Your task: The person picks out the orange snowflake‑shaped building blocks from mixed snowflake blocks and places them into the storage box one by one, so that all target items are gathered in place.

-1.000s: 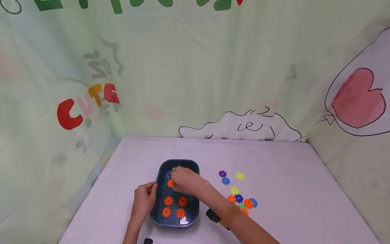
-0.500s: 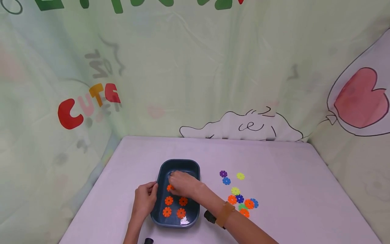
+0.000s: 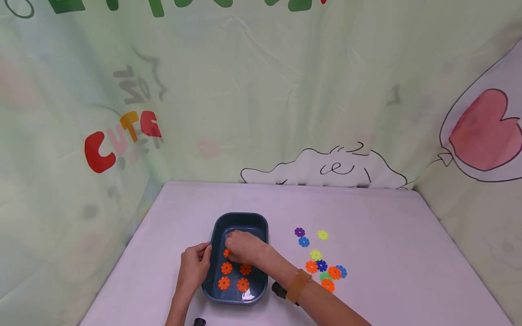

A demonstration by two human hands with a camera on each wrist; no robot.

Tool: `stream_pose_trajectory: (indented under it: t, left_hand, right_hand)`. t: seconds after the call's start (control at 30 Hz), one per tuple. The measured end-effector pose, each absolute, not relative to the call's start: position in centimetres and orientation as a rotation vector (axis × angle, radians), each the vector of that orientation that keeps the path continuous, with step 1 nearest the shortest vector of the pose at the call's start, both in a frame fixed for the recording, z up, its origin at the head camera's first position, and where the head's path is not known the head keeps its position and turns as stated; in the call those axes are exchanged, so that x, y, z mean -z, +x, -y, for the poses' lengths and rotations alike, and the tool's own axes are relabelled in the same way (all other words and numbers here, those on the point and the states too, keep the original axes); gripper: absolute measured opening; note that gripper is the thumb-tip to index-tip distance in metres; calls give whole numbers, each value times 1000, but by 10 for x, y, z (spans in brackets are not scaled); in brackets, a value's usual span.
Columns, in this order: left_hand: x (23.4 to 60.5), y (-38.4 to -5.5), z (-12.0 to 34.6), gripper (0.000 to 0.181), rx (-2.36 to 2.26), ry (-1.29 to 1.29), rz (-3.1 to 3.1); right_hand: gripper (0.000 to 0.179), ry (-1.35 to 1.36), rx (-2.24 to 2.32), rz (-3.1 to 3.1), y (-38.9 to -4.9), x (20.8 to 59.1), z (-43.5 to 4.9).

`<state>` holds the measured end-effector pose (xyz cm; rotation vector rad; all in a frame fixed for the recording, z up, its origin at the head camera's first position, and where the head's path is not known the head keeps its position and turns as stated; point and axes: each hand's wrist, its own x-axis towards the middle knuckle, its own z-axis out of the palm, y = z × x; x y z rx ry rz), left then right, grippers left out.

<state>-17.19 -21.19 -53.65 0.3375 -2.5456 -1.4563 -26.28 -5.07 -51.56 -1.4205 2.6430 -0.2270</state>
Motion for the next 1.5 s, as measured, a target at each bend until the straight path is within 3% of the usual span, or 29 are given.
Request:
stream_pose_trajectory:
  t: [0.77, 1.5]
  left_hand:
    - [538, -172, 213, 29, 1459, 318, 2541]
    - [537, -173, 215, 28, 1455, 285, 2541]
  right_hand:
    - [10, -1499, 154, -2634, -263, 525, 58]
    - [10, -1496, 126, -2656, -262, 525, 59]
